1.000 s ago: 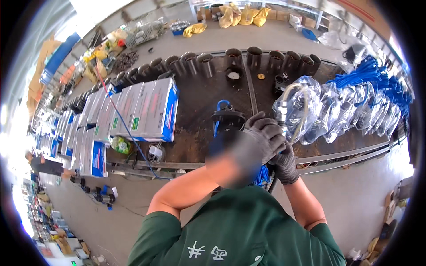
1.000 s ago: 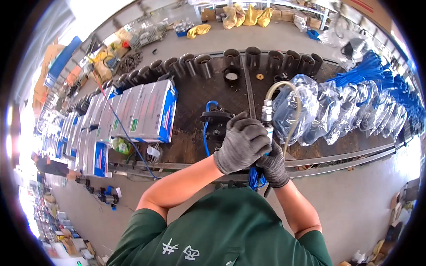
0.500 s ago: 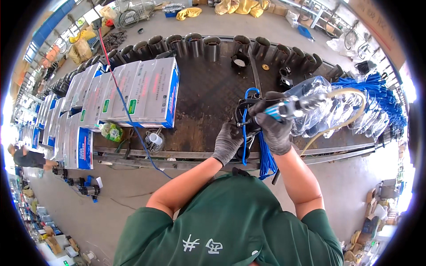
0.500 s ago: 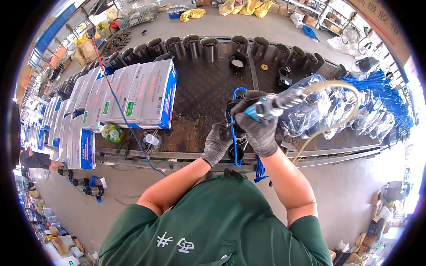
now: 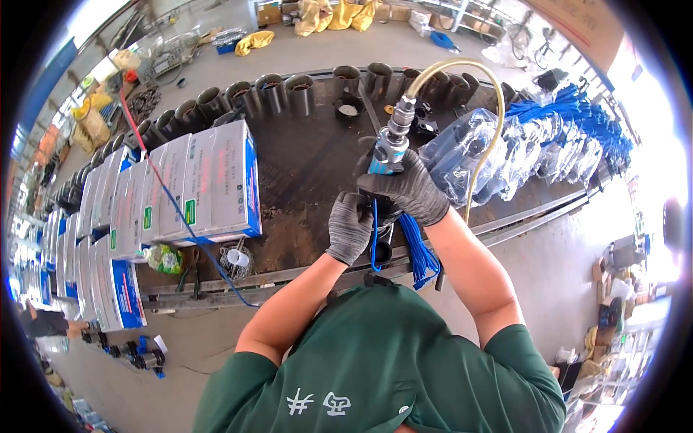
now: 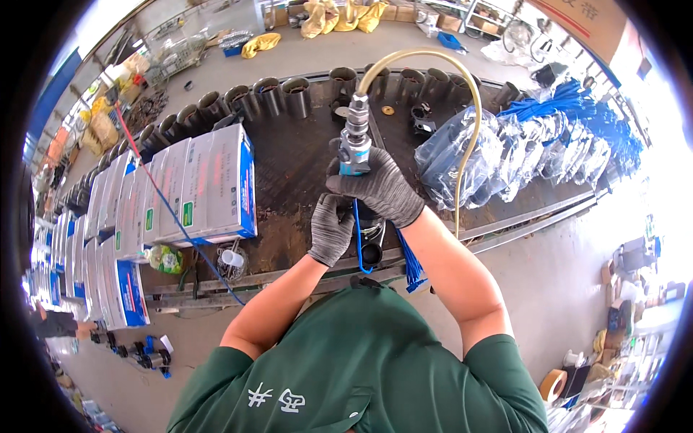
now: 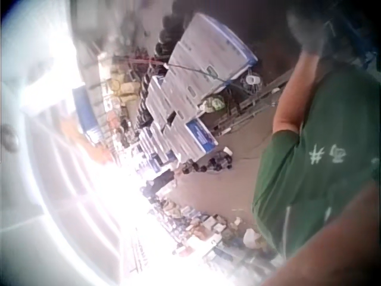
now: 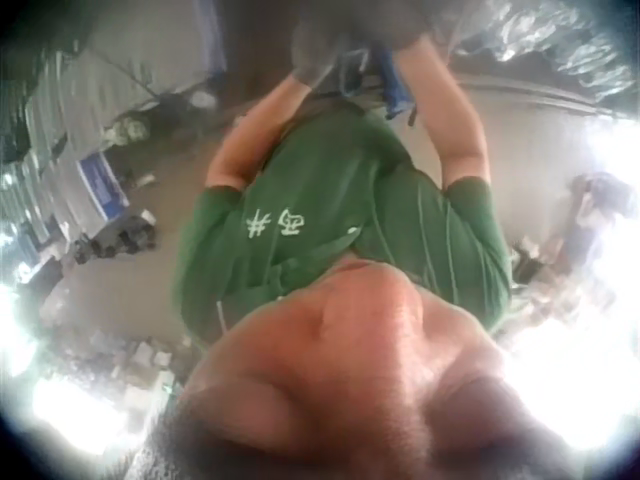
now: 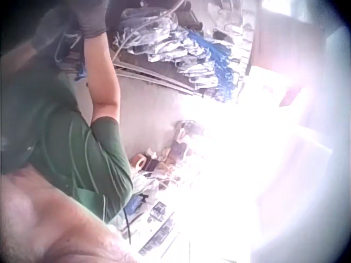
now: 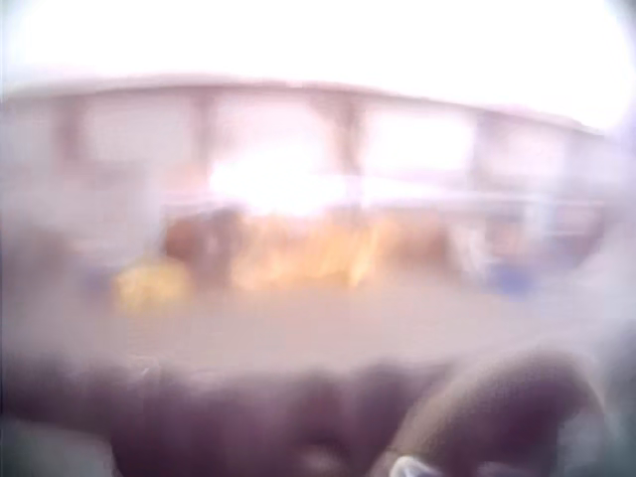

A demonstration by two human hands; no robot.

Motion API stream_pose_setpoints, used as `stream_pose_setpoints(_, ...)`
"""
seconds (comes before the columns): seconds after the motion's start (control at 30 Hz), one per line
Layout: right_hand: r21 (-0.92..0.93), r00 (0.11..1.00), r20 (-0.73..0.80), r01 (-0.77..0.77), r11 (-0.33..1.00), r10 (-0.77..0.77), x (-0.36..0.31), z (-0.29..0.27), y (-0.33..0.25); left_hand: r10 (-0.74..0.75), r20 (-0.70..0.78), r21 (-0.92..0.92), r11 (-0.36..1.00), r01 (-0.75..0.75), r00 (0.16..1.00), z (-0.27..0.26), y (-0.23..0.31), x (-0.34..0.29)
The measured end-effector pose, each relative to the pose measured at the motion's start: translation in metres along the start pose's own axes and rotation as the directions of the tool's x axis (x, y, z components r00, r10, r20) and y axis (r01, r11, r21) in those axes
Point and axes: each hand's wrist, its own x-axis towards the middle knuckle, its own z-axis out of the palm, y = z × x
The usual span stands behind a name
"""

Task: The person assembles a pump by using a power screwdriver to tighten screws on the housing and a hammer to secure parts, while handling a blue cable and placing components on a workbench.

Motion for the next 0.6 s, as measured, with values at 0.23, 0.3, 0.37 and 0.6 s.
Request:
stream_pose_setpoints(0.23, 0.076, 0.982, -0.129, 0.147, 0.986, -0.136, 0.000, 0.015, 0.025, -0.041, -0.060, -0.077, 0.996, 0.036, 0.997, 0.013, -0.021, -0.019)
stream_pose_setpoints(0.3, 0.130, 0.974, -0.168, 0.176, 0.976, -0.153, 0.001, 0.017, 0.030, -0.211, -0.006, -0.164, 0.965, 0.207, 0.978, 0.021, -0.030, -0.032)
stream_pose_setpoints(0.37, 0.082, 0.956, -0.181, 0.249, 0.965, -0.231, 0.002, 0.010, 0.037, -0.258, 0.027, -0.161, 0.952, 0.259, 0.966, 0.028, -0.041, -0.038)
stream_pose_setpoints(0.6, 0.081, 0.939, -0.196, 0.301, 0.950, -0.281, 0.000, 0.002, 0.037, -0.209, -0.016, -0.105, 0.973, 0.206, 0.978, 0.032, -0.041, -0.037)
